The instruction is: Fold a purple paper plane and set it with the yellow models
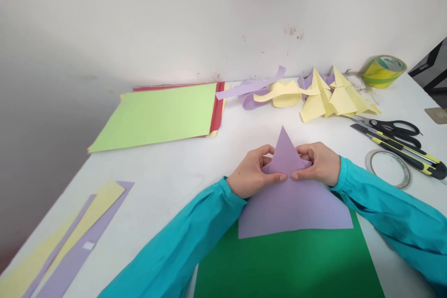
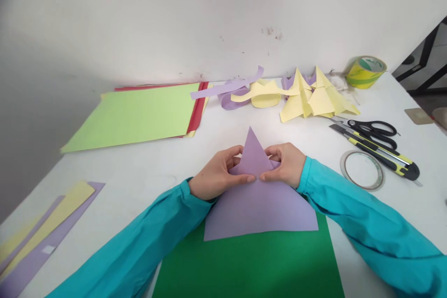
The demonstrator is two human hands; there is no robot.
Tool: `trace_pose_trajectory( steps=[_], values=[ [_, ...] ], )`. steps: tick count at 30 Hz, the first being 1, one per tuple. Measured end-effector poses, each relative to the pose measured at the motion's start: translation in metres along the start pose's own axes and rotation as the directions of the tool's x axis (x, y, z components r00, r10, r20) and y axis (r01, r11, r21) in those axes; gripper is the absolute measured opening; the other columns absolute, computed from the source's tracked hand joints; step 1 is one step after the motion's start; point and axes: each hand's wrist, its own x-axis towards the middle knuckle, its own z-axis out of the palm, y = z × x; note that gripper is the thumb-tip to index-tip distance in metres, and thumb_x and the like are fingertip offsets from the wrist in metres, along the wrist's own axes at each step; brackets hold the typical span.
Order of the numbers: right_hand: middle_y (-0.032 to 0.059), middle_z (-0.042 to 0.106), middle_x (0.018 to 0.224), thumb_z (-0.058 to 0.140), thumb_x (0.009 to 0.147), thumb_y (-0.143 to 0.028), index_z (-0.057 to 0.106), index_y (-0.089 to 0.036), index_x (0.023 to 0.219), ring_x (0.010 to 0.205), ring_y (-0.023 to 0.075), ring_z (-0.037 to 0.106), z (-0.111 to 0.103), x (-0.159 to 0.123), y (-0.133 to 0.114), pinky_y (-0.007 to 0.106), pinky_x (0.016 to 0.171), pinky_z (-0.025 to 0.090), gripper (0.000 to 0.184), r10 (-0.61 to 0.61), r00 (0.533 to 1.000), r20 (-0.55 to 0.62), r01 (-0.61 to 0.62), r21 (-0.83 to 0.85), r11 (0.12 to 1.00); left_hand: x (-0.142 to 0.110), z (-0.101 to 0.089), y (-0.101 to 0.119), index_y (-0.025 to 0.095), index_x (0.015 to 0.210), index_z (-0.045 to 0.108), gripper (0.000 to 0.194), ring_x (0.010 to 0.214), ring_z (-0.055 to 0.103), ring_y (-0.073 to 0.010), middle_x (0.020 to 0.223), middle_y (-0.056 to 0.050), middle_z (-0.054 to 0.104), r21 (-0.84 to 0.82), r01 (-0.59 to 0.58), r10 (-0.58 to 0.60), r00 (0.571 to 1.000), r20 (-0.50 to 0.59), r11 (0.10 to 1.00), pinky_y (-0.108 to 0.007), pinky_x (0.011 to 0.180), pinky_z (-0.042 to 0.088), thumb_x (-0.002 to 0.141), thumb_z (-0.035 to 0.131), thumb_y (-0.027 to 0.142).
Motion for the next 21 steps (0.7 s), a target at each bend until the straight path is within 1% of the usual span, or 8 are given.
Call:
trace_pose_trajectory(
  steps=[5,7,9,11,13,16,18,21],
  values=[
    [0.0006,0.066,0.061,0.074,0.049,-0.016,0.061,-0.012,0.101,0.054,0.0186,0.063,-0.002,0.000,-0.003,0.028,0.049,0.053,0.053,0.052,0.999,0.001,-0.052,0.028,0.998,0.000,-0.002,0.001,0.014,0.093,0.048,0.049,0.071,0.066,-0.0268,0.074,-0.006,0.067,-0.057,0.056,-0.056,0.998,-0.004,0.997,-0.042,0.061,0.054,0.055,0.077,0.026],
    [0.0012,0.067,0.062,0.076,0.047,-0.018,0.063,-0.012,0.095,0.052,0.0174,0.063,-0.002,-0.001,-0.006,0.026,0.047,0.052,0.050,0.068,0.997,-0.040,-0.067,0.008,0.998,0.001,-0.004,0.002,0.014,0.095,0.048,0.052,0.069,0.066,-0.0273,0.073,-0.006,0.068,-0.081,0.076,-0.077,0.997,-0.011,0.994,-0.041,0.059,0.054,0.054,0.078,0.026],
    [0.0017,0.068,0.063,0.077,0.045,-0.019,0.065,-0.012,0.089,0.050,0.0159,0.062,-0.001,-0.001,-0.008,0.023,0.045,0.051,0.046,0.085,0.991,-0.106,-0.087,-0.020,0.996,0.001,-0.006,0.001,0.014,0.100,0.047,0.057,0.065,0.066,-0.0265,0.070,-0.005,0.068,-0.097,0.089,-0.092,0.995,-0.033,0.991,-0.039,0.056,0.054,0.053,0.078,0.025],
    [0.0011,0.067,0.059,0.078,0.044,-0.021,0.066,-0.012,0.080,0.047,0.0145,0.061,-0.001,0.000,-0.010,0.021,0.042,0.050,0.039,0.102,0.981,-0.166,-0.108,-0.025,0.994,0.002,-0.008,0.001,0.014,0.107,0.046,0.064,0.062,0.066,-0.0255,0.068,-0.004,0.068,-0.103,0.096,-0.102,0.993,-0.058,0.990,-0.037,0.053,0.053,0.053,0.079,0.025],
    [-0.0001,0.065,0.054,0.080,0.042,-0.022,0.064,-0.012,0.072,0.045,0.0135,0.059,-0.001,0.000,-0.010,0.020,0.040,0.048,0.035,0.113,0.974,-0.197,-0.117,-0.008,0.993,0.002,-0.010,0.001,0.014,0.114,0.044,0.072,0.061,0.065,-0.0252,0.066,-0.004,0.067,-0.099,0.104,-0.112,0.991,-0.071,0.990,-0.035,0.052,0.053,0.053,0.079,0.025],
    [-0.0002,0.065,0.053,0.081,0.039,-0.024,0.063,-0.012,0.069,0.045,0.0131,0.059,-0.003,0.001,-0.009,0.020,0.040,0.047,0.037,0.112,0.976,-0.186,-0.109,0.024,0.994,0.002,-0.012,0.001,0.013,0.122,0.041,0.079,0.061,0.065,-0.0255,0.064,-0.004,0.067,-0.098,0.121,-0.127,0.990,-0.066,0.988,-0.034,0.051,0.052,0.053,0.079,0.024],
    [0.0001,0.065,0.054,0.081,0.038,-0.025,0.064,-0.012,0.071,0.045,0.0129,0.059,-0.006,0.002,-0.008,0.020,0.040,0.047,0.039,0.115,0.980,-0.162,-0.109,0.040,0.993,0.003,-0.014,0.002,0.013,0.125,0.039,0.083,0.060,0.065,-0.0244,0.062,-0.003,0.067,-0.109,0.133,-0.141,0.988,-0.063,0.985,-0.032,0.050,0.052,0.053,0.078,0.024],
    [-0.0003,0.064,0.051,0.081,0.040,-0.029,0.064,-0.011,0.074,0.043,0.0117,0.057,-0.010,0.004,-0.006,0.019,0.038,0.045,0.043,0.108,0.985,-0.134,-0.104,0.035,0.994,0.002,-0.017,0.003,0.012,0.128,0.036,0.087,0.058,0.064,-0.0220,0.065,-0.004,0.068,-0.149,0.159,-0.170,0.983,-0.069,0.976,-0.031,0.051,0.052,0.053,0.079,0.022]
  ],
)
